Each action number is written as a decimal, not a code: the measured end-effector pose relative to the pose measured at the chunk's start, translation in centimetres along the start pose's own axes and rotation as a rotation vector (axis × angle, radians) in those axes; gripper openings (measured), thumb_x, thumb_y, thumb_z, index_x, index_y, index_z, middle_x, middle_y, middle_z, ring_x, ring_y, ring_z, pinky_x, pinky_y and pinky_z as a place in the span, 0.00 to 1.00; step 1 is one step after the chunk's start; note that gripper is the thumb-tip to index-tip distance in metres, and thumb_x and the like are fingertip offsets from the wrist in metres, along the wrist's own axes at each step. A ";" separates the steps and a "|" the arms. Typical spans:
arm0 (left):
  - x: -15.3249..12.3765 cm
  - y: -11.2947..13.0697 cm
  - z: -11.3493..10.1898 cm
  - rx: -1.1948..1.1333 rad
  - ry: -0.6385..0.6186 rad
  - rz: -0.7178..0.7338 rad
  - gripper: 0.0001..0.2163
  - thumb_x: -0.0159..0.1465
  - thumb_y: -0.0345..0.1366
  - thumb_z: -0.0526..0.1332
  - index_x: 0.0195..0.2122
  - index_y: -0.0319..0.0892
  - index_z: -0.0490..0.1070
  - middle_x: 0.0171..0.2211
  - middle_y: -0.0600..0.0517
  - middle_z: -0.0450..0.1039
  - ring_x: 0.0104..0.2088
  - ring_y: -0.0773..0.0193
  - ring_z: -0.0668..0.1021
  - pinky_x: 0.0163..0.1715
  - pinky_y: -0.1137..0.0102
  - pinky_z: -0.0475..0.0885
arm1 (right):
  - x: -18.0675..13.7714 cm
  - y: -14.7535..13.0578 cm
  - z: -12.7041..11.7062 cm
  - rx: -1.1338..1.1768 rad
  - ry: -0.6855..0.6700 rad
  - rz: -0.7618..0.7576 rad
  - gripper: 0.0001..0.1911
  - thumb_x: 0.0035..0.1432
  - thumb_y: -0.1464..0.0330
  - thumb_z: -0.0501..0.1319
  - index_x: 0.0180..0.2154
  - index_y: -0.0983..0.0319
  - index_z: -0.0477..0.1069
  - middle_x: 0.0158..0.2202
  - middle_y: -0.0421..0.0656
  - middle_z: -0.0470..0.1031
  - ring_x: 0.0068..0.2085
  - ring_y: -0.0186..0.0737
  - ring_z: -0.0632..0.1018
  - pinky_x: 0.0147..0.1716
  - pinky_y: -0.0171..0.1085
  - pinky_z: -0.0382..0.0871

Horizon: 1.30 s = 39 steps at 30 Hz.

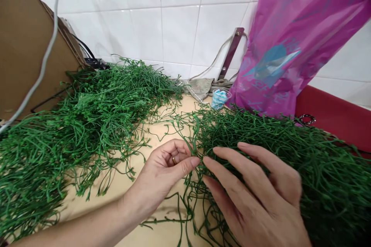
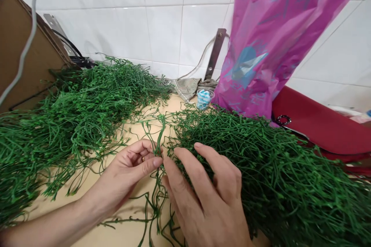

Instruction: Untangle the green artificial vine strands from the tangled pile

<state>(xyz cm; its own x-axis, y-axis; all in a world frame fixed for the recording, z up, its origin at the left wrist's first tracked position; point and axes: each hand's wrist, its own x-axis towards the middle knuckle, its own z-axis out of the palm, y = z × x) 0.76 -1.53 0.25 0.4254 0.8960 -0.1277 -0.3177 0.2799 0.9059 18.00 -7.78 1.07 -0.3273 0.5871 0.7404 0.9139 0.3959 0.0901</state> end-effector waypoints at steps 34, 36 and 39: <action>0.2 -0.3 -0.6 0.083 -0.279 -0.139 0.11 0.58 0.26 0.68 0.41 0.42 0.72 0.33 0.56 0.70 0.32 0.74 0.69 0.32 0.78 0.62 | 0.9 0.6 -0.3 1.157 -0.736 0.980 0.13 0.64 0.57 0.56 0.31 0.59 0.65 0.28 0.36 0.61 0.31 0.34 0.62 0.28 0.32 0.59; 0.1 0.0 -0.6 0.100 -0.279 -0.163 0.13 0.57 0.25 0.68 0.42 0.42 0.71 0.35 0.56 0.70 0.33 0.74 0.69 0.33 0.78 0.63 | 0.8 0.7 -0.4 1.097 -0.762 0.951 0.13 0.66 0.58 0.54 0.32 0.58 0.64 0.28 0.35 0.60 0.31 0.34 0.61 0.28 0.33 0.59; 0.1 0.4 -0.7 0.127 -0.256 -0.188 0.12 0.57 0.25 0.68 0.41 0.41 0.70 0.36 0.56 0.69 0.32 0.75 0.68 0.32 0.78 0.63 | 0.9 0.8 -0.3 1.077 -0.763 0.931 0.13 0.67 0.58 0.52 0.32 0.58 0.64 0.28 0.35 0.59 0.31 0.35 0.62 0.29 0.33 0.59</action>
<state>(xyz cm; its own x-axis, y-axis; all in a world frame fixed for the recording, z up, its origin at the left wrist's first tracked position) 0.05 -1.06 0.32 0.6708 0.7125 -0.2058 -0.1127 0.3722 0.9213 18.50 -7.17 2.05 -0.1216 0.9610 -0.2485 0.3768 -0.1869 -0.9072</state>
